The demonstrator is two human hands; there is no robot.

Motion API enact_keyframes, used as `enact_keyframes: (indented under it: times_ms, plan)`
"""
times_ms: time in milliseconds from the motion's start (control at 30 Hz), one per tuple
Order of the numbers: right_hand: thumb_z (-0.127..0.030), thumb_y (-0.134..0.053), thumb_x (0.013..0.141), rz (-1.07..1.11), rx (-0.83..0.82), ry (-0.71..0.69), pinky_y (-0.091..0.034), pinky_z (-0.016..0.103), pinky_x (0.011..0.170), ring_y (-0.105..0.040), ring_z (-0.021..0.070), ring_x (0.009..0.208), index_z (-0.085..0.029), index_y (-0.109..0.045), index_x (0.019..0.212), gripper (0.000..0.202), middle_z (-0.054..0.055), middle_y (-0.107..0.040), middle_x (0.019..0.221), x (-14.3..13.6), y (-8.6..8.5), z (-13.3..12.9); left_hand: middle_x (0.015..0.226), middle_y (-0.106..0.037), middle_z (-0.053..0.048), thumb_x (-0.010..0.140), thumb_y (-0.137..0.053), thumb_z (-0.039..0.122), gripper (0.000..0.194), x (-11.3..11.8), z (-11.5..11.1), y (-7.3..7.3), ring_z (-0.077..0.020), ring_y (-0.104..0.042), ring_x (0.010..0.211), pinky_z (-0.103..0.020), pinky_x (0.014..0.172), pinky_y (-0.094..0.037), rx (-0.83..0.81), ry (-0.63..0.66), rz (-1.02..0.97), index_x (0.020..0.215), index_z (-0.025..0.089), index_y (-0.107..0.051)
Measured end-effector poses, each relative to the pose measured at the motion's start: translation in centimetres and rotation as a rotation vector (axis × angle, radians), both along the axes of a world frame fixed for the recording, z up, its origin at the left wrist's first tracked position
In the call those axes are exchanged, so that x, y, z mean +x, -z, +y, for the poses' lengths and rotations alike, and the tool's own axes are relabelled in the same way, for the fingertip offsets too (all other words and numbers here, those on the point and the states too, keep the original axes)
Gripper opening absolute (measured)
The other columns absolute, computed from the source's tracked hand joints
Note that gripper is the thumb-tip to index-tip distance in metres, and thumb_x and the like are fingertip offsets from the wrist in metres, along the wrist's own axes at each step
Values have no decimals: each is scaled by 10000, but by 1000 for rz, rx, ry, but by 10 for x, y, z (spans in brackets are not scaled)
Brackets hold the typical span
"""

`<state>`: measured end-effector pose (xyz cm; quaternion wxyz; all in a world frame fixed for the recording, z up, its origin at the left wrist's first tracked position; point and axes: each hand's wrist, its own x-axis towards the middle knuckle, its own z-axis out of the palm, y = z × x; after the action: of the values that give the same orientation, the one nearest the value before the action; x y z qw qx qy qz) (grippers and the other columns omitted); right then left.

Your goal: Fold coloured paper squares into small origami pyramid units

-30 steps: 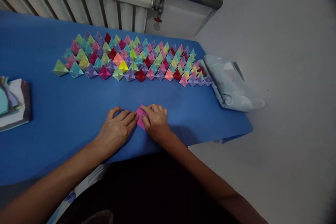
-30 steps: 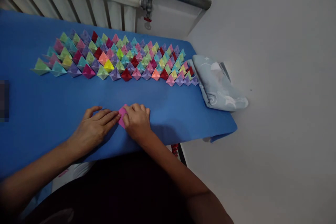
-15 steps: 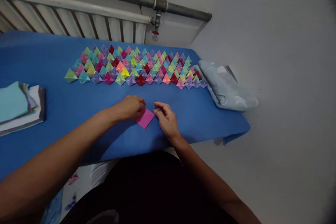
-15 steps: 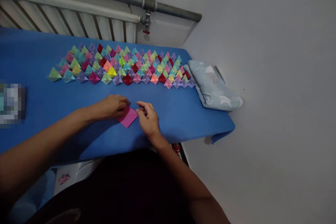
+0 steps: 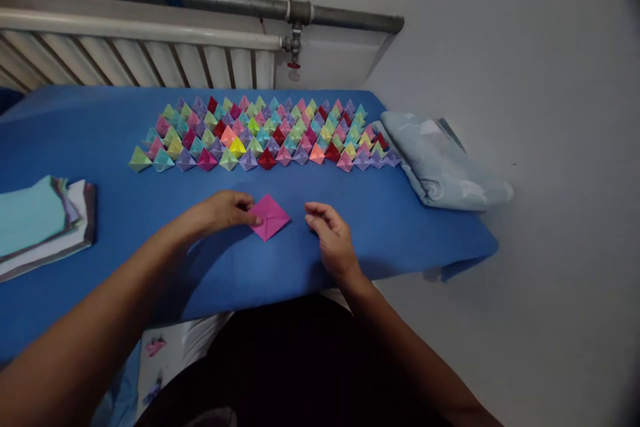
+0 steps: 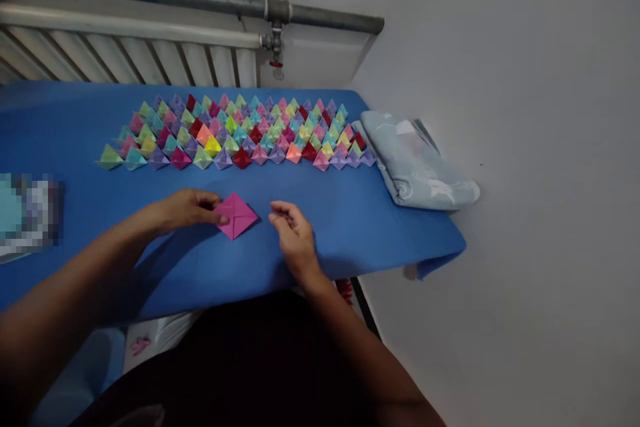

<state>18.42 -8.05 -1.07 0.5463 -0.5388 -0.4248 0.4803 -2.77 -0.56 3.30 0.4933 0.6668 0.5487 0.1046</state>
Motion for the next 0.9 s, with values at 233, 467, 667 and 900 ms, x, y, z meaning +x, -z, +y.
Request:
enact_keyframes:
  times_ms: [233, 467, 667, 900]
  plan:
    - [-461, -701, 699, 113, -154, -248, -436, 293, 726, -567, 153, 771, -210, -694, 841, 288, -3, -650, 776, -26, -19, 3, 572, -574, 33, 512, -843, 413, 314, 14, -55, 15, -104, -460, 572, -245, 574, -347, -12, -583, -571, 556, 183, -633]
    - [-408, -731, 661, 160, -159, -192, -417, 276, 682, -517, 130, 662, -197, -683, 720, 225, -17, -629, 673, -45, -12, 7, 616, -608, 27, 586, -821, 375, 259, 26, -70, 24, -125, -520, 621, -286, 627, -417, 8, -615, -687, 567, 199, -631]
    - [-410, -728, 666, 117, -155, -160, -439, 280, 676, -523, 130, 636, -209, -692, 699, 206, -28, -625, 653, -40, -8, 4, 647, -617, 13, 657, -754, 405, 224, 19, -73, 24, -153, -538, 650, -326, 646, -443, -12, -470, -592, 627, 211, -646]
    - [-411, -705, 689, 106, -140, -153, -450, 276, 671, -521, 133, 639, -209, -663, 678, 206, -30, -601, 637, -37, -9, 1, 638, -584, 28, 694, -731, 451, 272, 13, -75, 20, -131, -504, 603, -289, 594, -412, 12, -380, -475, 656, 208, -616]
